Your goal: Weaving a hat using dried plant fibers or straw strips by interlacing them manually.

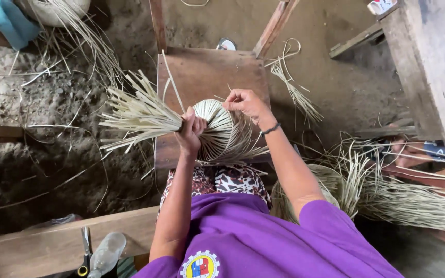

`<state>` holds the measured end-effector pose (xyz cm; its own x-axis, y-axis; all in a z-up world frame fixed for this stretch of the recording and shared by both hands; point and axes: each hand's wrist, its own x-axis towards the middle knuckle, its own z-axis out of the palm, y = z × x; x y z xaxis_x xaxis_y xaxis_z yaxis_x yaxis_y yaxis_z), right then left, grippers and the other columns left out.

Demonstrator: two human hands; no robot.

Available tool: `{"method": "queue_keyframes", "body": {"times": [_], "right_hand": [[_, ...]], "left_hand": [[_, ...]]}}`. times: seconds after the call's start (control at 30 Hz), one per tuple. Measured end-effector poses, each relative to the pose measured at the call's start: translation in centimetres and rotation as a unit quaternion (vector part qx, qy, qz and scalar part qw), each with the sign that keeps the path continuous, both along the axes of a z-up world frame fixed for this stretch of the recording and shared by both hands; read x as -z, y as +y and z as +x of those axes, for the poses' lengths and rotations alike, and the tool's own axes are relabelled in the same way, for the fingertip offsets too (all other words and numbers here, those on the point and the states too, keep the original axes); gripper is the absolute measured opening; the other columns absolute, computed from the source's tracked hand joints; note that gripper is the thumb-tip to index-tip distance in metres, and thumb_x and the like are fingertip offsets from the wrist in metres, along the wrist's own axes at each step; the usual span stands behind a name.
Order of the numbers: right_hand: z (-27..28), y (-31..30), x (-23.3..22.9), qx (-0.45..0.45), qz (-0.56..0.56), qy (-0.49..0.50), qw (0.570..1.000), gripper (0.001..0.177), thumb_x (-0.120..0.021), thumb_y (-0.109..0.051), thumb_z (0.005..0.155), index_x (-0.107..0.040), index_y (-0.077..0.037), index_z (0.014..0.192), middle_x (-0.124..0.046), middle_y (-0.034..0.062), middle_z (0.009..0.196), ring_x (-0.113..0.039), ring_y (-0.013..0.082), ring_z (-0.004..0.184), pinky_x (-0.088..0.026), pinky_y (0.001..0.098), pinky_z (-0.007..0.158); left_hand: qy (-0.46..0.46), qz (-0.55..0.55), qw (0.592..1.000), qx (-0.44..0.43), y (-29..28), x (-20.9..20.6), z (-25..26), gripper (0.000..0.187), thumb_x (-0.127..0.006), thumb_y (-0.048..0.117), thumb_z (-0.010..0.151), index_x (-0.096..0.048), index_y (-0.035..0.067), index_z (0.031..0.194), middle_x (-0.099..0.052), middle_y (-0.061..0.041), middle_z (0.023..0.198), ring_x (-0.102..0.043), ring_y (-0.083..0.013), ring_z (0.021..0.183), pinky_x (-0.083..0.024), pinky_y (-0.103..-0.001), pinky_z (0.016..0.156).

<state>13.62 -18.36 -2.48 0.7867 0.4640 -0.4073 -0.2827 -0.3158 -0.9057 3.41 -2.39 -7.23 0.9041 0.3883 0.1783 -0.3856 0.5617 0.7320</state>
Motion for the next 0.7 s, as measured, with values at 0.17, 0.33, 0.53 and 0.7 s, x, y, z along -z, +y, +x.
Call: {"method": "queue_keyframes", "body": {"times": [0.17, 0.33, 0.53, 0.7], "right_hand": [[0.6, 0.0, 0.4, -0.049, -0.104, -0.062, 0.991, 0.014, -0.078, -0.027, 0.073, -0.07, -0.016, 0.074, -0.068, 0.0055, 0.112, -0.062, 0.0174, 0.111, -0.045, 0.0353, 0.1], [-3.0, -1.0, -1.6, 0.004, 0.017, -0.16, 0.987, 0.011, -0.075, -0.018, 0.079, -0.066, -0.012, 0.078, -0.065, 0.0094, 0.11, -0.06, 0.0211, 0.111, -0.044, 0.0348, 0.1], [-9.3, -3.8, -3.9, 0.065, 0.18, -0.08, 0.978, 0.02, -0.076, -0.027, 0.077, -0.061, -0.015, 0.073, -0.058, 0.0051, 0.104, -0.052, 0.0099, 0.093, -0.039, 0.0227, 0.085], [-13.1, -5.4, -4.1, 0.055, 0.213, 0.026, 0.975, 0.023, -0.08, -0.03, 0.072, -0.06, -0.017, 0.071, -0.052, 0.0037, 0.104, -0.05, 0.0065, 0.087, -0.04, 0.0188, 0.077]], "left_hand": [[0.191, -0.062, 0.976, -0.085, -0.4, -6.0, -0.5, 0.046, -0.056, 0.021, 0.089, -0.024, 0.022, 0.055, -0.021, 0.008, 0.045, -0.015, -0.0046, 0.039, -0.019, -0.022, 0.039], [0.09, -0.091, 0.992, -0.011, -1.1, -3.6, -1.0, 0.036, -0.049, 0.025, 0.094, -0.031, 0.019, 0.063, -0.024, 0.007, 0.047, -0.017, -0.0057, 0.039, -0.017, -0.024, 0.04], [-0.035, 0.097, 0.972, 0.213, -0.7, -5.1, -5.9, 0.043, -0.04, 0.045, 0.096, -0.037, 0.016, 0.064, -0.029, 0.005, 0.054, -0.023, -0.0083, 0.046, -0.02, -0.025, 0.048], [-0.041, 0.193, 0.947, 0.254, -1.7, -7.0, -10.8, 0.05, -0.038, 0.051, 0.094, -0.039, 0.013, 0.061, -0.035, 0.002, 0.055, -0.031, -0.011, 0.049, -0.026, -0.028, 0.05]]}}
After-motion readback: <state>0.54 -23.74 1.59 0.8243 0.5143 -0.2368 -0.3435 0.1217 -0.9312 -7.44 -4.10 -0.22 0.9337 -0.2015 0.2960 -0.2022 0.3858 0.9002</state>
